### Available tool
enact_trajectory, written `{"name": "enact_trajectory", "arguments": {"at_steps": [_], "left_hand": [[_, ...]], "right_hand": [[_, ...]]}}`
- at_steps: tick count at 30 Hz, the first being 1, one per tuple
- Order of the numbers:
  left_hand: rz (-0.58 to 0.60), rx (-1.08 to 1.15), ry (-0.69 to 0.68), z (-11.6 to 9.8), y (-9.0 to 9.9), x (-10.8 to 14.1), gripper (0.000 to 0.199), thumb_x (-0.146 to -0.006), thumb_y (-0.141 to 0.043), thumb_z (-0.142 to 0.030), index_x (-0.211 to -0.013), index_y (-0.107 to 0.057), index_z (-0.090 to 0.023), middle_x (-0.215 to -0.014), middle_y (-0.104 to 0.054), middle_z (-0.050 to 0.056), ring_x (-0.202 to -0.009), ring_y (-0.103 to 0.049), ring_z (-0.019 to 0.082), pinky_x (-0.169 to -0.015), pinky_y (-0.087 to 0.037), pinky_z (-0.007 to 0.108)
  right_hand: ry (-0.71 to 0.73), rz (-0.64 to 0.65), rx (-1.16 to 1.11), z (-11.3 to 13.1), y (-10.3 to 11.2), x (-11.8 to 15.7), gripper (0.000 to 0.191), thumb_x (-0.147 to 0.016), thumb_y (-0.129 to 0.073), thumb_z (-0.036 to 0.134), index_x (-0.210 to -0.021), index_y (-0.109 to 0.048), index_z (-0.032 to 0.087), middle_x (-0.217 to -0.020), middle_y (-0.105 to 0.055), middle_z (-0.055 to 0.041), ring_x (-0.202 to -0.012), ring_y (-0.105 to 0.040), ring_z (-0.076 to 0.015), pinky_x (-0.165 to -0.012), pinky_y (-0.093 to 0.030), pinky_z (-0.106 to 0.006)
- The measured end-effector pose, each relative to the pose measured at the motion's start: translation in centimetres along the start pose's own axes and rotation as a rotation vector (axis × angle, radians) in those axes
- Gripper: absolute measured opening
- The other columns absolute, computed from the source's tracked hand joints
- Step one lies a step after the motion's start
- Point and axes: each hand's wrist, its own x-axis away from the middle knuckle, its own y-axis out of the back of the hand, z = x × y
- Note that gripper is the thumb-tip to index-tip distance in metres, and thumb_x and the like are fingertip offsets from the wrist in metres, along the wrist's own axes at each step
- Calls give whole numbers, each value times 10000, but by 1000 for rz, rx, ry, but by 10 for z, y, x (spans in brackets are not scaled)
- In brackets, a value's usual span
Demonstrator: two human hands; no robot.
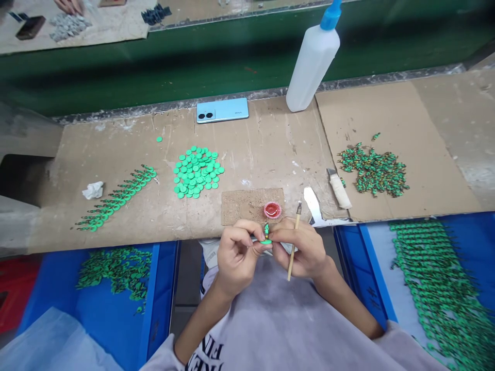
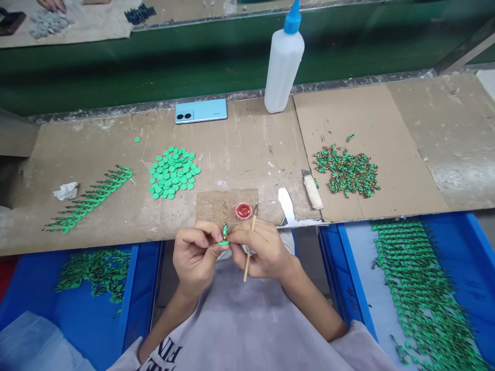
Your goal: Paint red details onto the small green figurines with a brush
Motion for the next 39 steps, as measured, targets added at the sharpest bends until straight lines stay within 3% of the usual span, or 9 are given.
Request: {"name": "enact_trajectory", "arguments": {"at_steps": [12, 22, 28, 39], "left_hand": [[31, -59, -89, 8, 3, 5, 353, -926, -618, 14, -844, -373, -226, -869, -618, -26, -773, -628, 91, -705, -546, 204], [-4, -134, -153, 12, 2, 7, 357, -963, -590, -26, -818, -335, -229, -849, -618, -18, -768, -636, 109, -683, -560, 234], [-39, -96, -171, 8, -2, 2, 353, -941, -660, -34, -885, -378, -239, -838, -621, -37, -771, -657, 113, -746, -594, 273], [30, -111, -161, 8, 2, 4, 391, -890, -676, 33, -1000, -428, -247, -925, -644, -23, -853, -668, 118, -786, -598, 267]], "right_hand": [[10, 2, -15, 0, -3, 1, 236, -879, -602, 19, -1035, -631, 194, -813, -755, -44, -714, -744, -170, -665, -583, -269], [1, 21, -10, -2, -4, 1, 253, -897, -587, 22, -1051, -633, 217, -822, -762, -25, -721, -747, -161, -668, -587, -259], [-5, 35, -22, -2, -1, 1, 208, -921, -587, 38, -1039, -626, 205, -841, -765, -47, -760, -759, -164, -691, -598, -258], [-3, 19, 2, -3, 1, 2, 213, -918, -589, 56, -1054, -634, 213, -854, -770, -46, -769, -762, -169, -694, -613, -266]]}}
